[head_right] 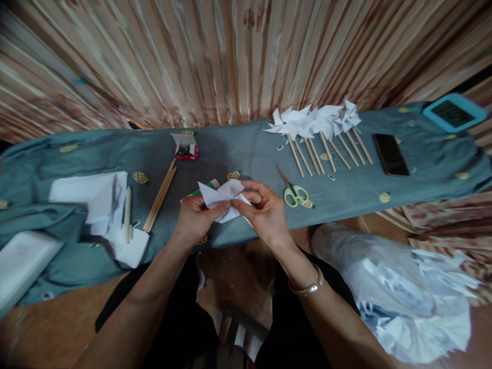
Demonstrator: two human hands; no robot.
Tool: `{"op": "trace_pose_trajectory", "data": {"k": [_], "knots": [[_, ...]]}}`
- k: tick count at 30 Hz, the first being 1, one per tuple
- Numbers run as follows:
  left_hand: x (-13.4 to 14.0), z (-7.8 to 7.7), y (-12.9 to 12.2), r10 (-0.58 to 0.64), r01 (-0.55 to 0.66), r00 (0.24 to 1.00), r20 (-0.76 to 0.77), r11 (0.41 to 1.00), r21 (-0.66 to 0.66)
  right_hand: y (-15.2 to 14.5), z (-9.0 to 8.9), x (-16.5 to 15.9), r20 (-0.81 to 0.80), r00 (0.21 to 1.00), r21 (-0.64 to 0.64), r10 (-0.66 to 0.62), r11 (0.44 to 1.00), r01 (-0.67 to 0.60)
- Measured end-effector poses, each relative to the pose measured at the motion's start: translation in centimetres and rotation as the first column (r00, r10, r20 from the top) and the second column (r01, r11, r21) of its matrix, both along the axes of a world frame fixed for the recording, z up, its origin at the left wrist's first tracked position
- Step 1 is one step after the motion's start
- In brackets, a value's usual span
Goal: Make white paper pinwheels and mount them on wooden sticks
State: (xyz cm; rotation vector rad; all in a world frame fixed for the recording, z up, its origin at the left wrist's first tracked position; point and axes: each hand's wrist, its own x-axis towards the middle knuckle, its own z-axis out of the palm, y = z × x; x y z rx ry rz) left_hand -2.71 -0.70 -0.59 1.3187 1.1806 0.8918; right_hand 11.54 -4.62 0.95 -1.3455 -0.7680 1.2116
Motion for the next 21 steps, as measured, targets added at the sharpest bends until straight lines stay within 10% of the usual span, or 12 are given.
{"op": "trace_pose_trajectory", "data": {"k": [21], "knots": [[0.58, -0.7, -0.14, 0.017, -0.009, 0.986, 0.168, 0.999, -0.052, -0.08, 0.21, 0.28, 0.025, 1.0, 0.062, -0.008, 0.998, 0.006]]}}
